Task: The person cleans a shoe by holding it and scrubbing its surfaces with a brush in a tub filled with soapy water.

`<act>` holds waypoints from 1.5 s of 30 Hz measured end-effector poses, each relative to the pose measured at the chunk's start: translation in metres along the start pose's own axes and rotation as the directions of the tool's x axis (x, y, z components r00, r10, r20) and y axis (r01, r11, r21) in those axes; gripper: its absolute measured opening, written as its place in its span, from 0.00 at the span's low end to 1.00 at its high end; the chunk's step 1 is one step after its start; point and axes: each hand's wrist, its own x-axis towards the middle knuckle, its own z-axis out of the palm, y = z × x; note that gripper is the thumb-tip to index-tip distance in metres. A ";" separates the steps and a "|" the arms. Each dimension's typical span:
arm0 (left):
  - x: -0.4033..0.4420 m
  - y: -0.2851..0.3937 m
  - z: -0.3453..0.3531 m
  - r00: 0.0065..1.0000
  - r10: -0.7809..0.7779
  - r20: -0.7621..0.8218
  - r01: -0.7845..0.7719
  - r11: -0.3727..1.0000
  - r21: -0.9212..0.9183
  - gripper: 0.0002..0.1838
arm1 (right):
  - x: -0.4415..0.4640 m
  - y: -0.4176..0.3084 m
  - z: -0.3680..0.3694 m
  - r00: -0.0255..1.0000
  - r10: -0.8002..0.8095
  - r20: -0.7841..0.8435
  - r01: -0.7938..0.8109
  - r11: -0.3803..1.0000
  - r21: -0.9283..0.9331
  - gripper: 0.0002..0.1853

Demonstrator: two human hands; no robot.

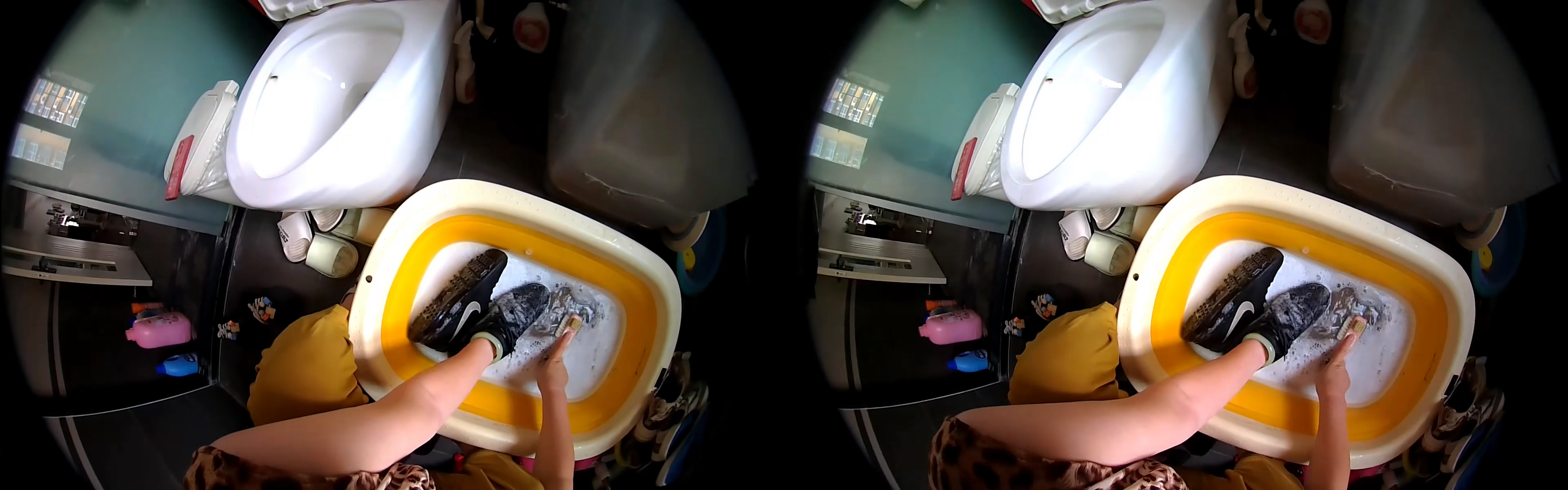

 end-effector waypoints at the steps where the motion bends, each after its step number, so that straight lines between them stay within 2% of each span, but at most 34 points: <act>1: 0.000 0.000 0.001 1.000 -0.004 0.007 0.004 1.000 0.008 0.26 | -0.001 -0.003 -0.002 1.000 0.010 0.009 -0.010 1.000 -0.019 0.47; 10: -0.003 0.003 0.028 0.998 -0.026 0.054 0.020 0.993 0.117 0.27 | -0.002 -0.014 -0.010 0.999 0.033 0.024 -0.033 0.999 -0.025 0.47; 11: -0.005 0.000 0.036 0.997 -0.035 0.070 0.023 0.986 0.166 0.27 | -0.002 -0.014 -0.009 1.000 0.022 0.014 -0.022 1.000 -0.018 0.47; 13: -0.009 -0.003 0.063 0.998 -0.049 0.027 0.035 0.924 0.381 0.27 | -0.002 -0.010 -0.007 1.000 0.015 0.005 -0.015 1.000 -0.014 0.47; 15: -0.009 -0.004 0.060 0.964 0.056 -0.260 0.052 0.920 0.389 0.26 | 0.000 -0.005 -0.001 1.000 0.000 -0.006 0.000 1.000 0.001 0.48; 16: -0.011 -0.003 0.048 0.839 0.154 -0.522 0.074 0.917 0.391 0.26 | 0.000 -0.003 0.000 1.000 0.004 -0.005 -0.004 1.000 -0.002 0.48; 17: -0.010 0.000 0.026 0.806 0.187 -0.561 0.057 0.920 0.388 0.26 | 0.001 -0.002 0.000 1.000 0.014 0.013 -0.014 1.000 -0.021 0.48; 19: -0.005 0.003 0.000 0.947 0.099 -0.304 -0.035 0.977 0.211 0.26 | 0.001 -0.004 -0.002 0.999 0.024 0.031 -0.023 0.999 -0.040 0.48; 20: -0.005 0.003 -0.008 0.980 0.054 -0.190 -0.026 0.989 0.146 0.26 | -0.001 -0.007 -0.003 0.998 0.043 0.043 -0.042 0.999 -0.029 0.48; 22: -0.003 0.002 -0.008 0.992 0.025 -0.127 -0.010 0.994 0.111 0.26 | 0.001 -0.009 -0.006 0.997 0.068 0.042 -0.067 0.998 -0.020 0.48; 26: -0.002 0.002 -0.006 0.997 -0.008 -0.076 0.013 0.997 0.074 0.26 | -0.001 -0.003 -0.001 1.000 -0.002 0.011 0.002 1.000 0.015 0.49; 31: 0.000 0.004 -0.006 0.998 -0.024 -0.063 0.027 0.999 0.047 0.26 | 0.001 -0.010 -0.004 0.992 0.088 0.094 -0.088 0.996 -0.007 0.50; 32: -0.001 0.004 -0.005 0.998 -0.028 -0.059 0.030 0.999 0.036 0.26 | 0.001 -0.008 -0.001 0.998 0.050 0.043 -0.051 0.998 0.028 0.49; 33: 0.000 0.000 -0.006 0.998 -0.036 -0.059 0.038 0.999 0.031 0.26 | -0.002 -0.007 -0.002 0.998 -0.055 0.012 0.054 0.997 0.056 0.49; 35: 0.005 -0.006 -0.010 0.998 -0.024 -0.059 0.025 1.000 0.019 0.26 | 0.006 -0.001 0.003 0.993 0.047 0.105 -0.059 0.991 0.117 0.49; 36: 0.005 -0.006 -0.011 0.999 -0.015 -0.045 0.016 1.000 0.010 0.26 | -0.001 -0.021 -0.020 0.988 0.095 0.124 -0.105 0.991 0.080 0.48; 41: 0.008 -0.014 -0.021 1.000 -0.020 -0.007 0.020 1.000 0.014 0.26 | 0.002 -0.011 0.002 0.998 0.038 0.040 -0.040 0.998 0.039 0.47; 45: 0.010 -0.012 -0.024 0.999 -0.028 0.019 0.027 0.999 0.023 0.26 | -0.007 -0.018 -0.014 0.992 0.086 0.095 -0.093 0.994 0.064 0.46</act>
